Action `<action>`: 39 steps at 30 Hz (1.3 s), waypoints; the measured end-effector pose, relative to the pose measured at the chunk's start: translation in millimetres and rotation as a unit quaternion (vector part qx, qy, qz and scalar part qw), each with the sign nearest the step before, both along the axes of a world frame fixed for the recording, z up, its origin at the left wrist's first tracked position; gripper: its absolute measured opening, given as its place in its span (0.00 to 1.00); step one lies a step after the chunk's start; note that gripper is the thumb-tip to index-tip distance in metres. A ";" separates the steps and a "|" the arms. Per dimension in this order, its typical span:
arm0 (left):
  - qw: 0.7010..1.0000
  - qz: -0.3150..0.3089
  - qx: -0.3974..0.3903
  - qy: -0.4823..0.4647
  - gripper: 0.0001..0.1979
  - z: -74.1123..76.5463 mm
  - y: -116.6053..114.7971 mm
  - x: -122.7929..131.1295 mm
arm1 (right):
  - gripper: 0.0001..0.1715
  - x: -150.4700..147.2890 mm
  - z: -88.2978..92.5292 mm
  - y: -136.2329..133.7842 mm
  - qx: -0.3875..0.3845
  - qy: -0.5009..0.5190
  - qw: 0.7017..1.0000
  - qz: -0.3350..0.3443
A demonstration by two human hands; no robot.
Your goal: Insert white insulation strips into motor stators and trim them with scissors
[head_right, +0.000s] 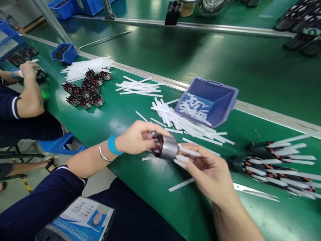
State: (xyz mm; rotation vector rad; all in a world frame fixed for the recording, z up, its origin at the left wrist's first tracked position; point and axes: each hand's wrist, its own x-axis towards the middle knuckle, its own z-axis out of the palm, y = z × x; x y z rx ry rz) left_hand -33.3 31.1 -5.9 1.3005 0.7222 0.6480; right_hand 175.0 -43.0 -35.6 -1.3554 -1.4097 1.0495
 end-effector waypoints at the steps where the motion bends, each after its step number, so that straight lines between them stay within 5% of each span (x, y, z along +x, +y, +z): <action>1: 0.999 0.030 -0.013 -0.014 0.10 3.6 5.2 -4.0 | 0.12 -2.1 0.8 4.1 0.028 -0.043 0.999 0.000; 6: 0.984 0.156 -0.052 -0.062 0.15 15.9 25.8 -19.7 | 0.07 -36.4 6.0 35.6 0.179 -0.279 0.937 0.107; 9: 0.980 0.177 -0.063 -0.068 0.15 14.2 30.8 -22.2 | 0.09 -60.8 3.4 53.6 0.176 -0.381 0.891 0.173; 12: 0.979 0.171 -0.072 -0.084 0.17 10.4 32.7 -21.0 | 0.05 -68.4 -0.6 61.7 0.170 -0.406 0.880 0.181; 15: 0.980 0.138 -0.076 -0.125 0.20 8.5 30.9 -16.5 | 0.03 -52.7 4.6 56.3 0.203 -0.363 0.898 0.140; 18: 0.980 0.061 -0.112 -0.151 0.18 6.0 23.4 -9.1 | 0.03 -24.1 22.4 37.7 0.229 -0.202 0.952 0.028; 23: 0.967 -0.068 -0.211 -0.123 0.20 -2.0 5.4 3.4 | 0.04 1.0 48.3 -1.1 0.137 0.018 0.990 -0.006; 28: 0.967 -0.091 -0.227 -0.076 0.19 -8.7 -0.6 8.2 | 0.05 1.5 45.2 -17.2 0.127 0.050 0.991 -0.002; 34: 0.964 -0.109 -0.231 -0.077 0.16 -13.4 -1.3 9.4 | 0.05 0.2 30.5 -20.3 0.068 0.054 0.993 -0.074; 39: 0.963 -0.125 -0.224 -0.082 0.20 -9.5 -5.8 11.9 | 0.04 -9.8 21.4 -18.7 0.072 0.061 0.995 -0.046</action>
